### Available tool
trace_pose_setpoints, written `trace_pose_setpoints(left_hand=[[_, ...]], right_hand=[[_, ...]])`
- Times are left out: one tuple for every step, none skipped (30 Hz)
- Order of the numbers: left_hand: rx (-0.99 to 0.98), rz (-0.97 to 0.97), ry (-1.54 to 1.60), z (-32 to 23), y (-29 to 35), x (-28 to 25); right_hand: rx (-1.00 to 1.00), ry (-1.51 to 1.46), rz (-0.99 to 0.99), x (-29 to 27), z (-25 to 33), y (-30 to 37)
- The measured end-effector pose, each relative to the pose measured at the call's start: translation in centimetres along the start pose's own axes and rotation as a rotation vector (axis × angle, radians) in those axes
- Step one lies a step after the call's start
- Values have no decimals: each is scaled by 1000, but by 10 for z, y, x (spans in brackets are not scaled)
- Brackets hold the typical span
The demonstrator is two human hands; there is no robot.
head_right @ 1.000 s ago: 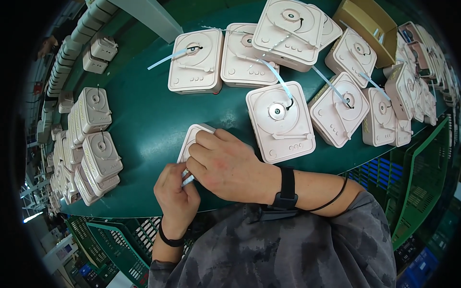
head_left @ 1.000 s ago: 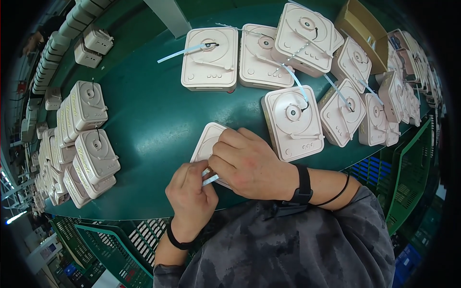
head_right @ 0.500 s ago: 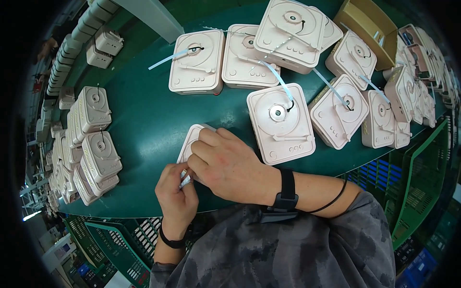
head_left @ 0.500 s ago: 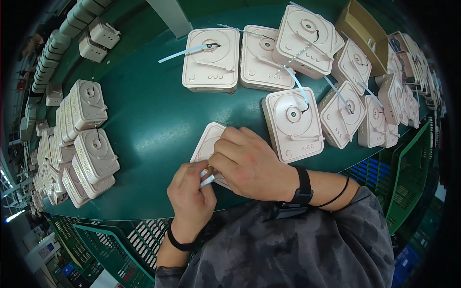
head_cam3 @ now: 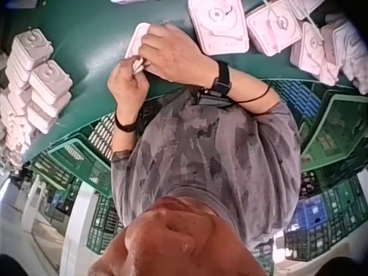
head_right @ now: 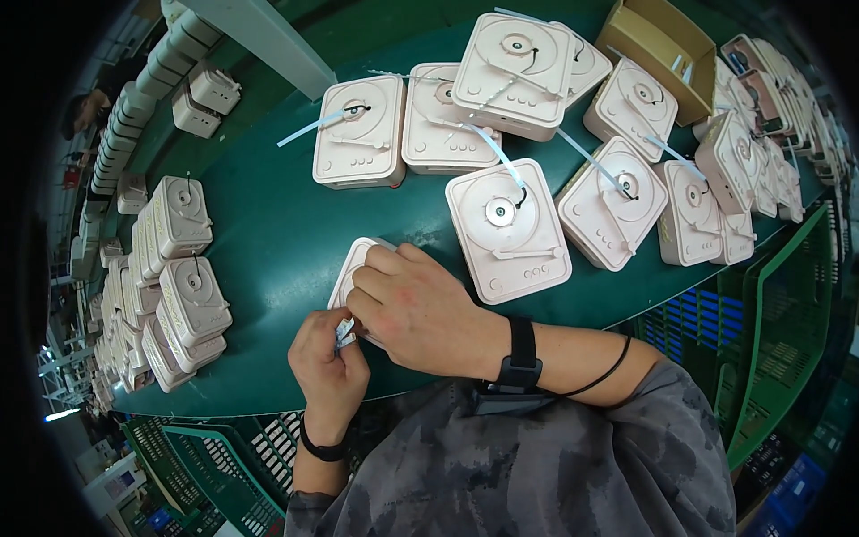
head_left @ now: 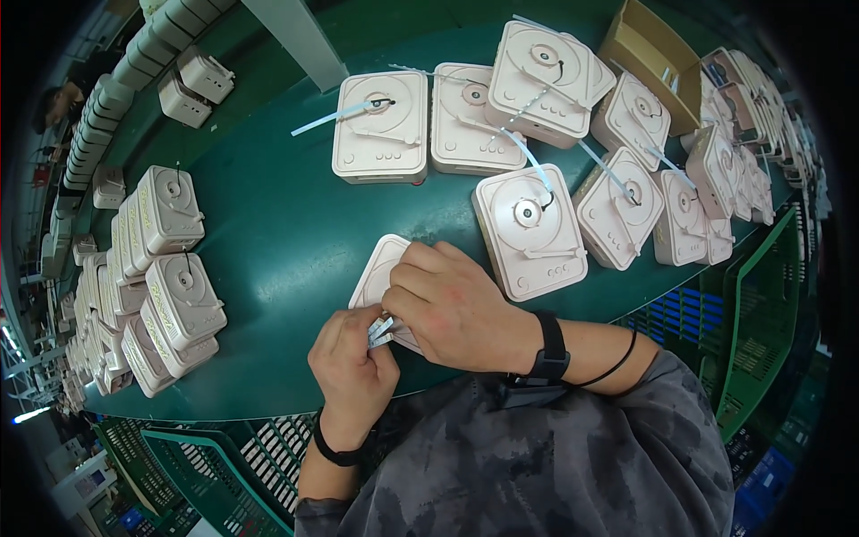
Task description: The person assembles record players by hand, inserting light strips into the base and pressing them into place. After repeating this with several devices, the person moves a green crate into position and stacks the finished record players inside it.
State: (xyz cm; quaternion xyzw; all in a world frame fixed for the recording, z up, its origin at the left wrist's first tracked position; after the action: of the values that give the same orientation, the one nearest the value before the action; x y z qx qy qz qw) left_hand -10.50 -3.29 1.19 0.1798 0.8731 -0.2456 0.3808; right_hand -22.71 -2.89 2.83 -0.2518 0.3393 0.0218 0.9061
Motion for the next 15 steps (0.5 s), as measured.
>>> trace_pose_setpoints(left_hand=[[25,-14,-25,-2,0,0],[49,-29,-49,-5,-1,1],[72,-44,-75,-8,-1,0],[72,-46,-75,-9,-1,1],[75,-51,-88,-11,-1,1],[78,-57,-100,-12,-1,1],[80,-62,-112,-13,-1,1],[79,-64,-112,-13,0,2],[73,-72,-103,-11,0,1],[66,-79,-94,-9,-1,1],[59,-86,-85,-8,-1,1],[61,-84,-85,-8,-1,1],[12,-98,-21,-3,0,0],[-37,-111,43,1,2,-1],[-88,-123,106,6,3,-1]], right_hand=[[-8,-2,3,1,0,1],[-9,-1,1,1,0,1],[-24,24,13,4,0,2],[-40,48,25,5,1,2],[-55,73,38,7,2,3],[-57,72,38,7,2,3],[-48,58,34,6,1,2],[-39,44,31,5,1,2],[-30,30,25,4,-1,2],[-30,31,23,5,-1,2],[-17,25,8,4,-1,3],[-3,18,-7,3,-2,4],[11,11,-22,2,-4,4],[14,9,-24,2,-5,4],[11,-8,-33,1,-5,4]])
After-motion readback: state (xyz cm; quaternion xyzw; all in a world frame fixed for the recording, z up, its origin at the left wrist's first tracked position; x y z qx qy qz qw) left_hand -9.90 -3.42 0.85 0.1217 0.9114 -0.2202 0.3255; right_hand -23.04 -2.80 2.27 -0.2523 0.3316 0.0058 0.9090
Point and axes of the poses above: each hand's wrist, its own y-axis away from the middle knuckle, its own x-axis out of the palm, z = x × y, the point moved 9 cm from there along -y, towards the middle knuckle, and after that the axes turned 3 degrees about x, right-handed, at the moved point
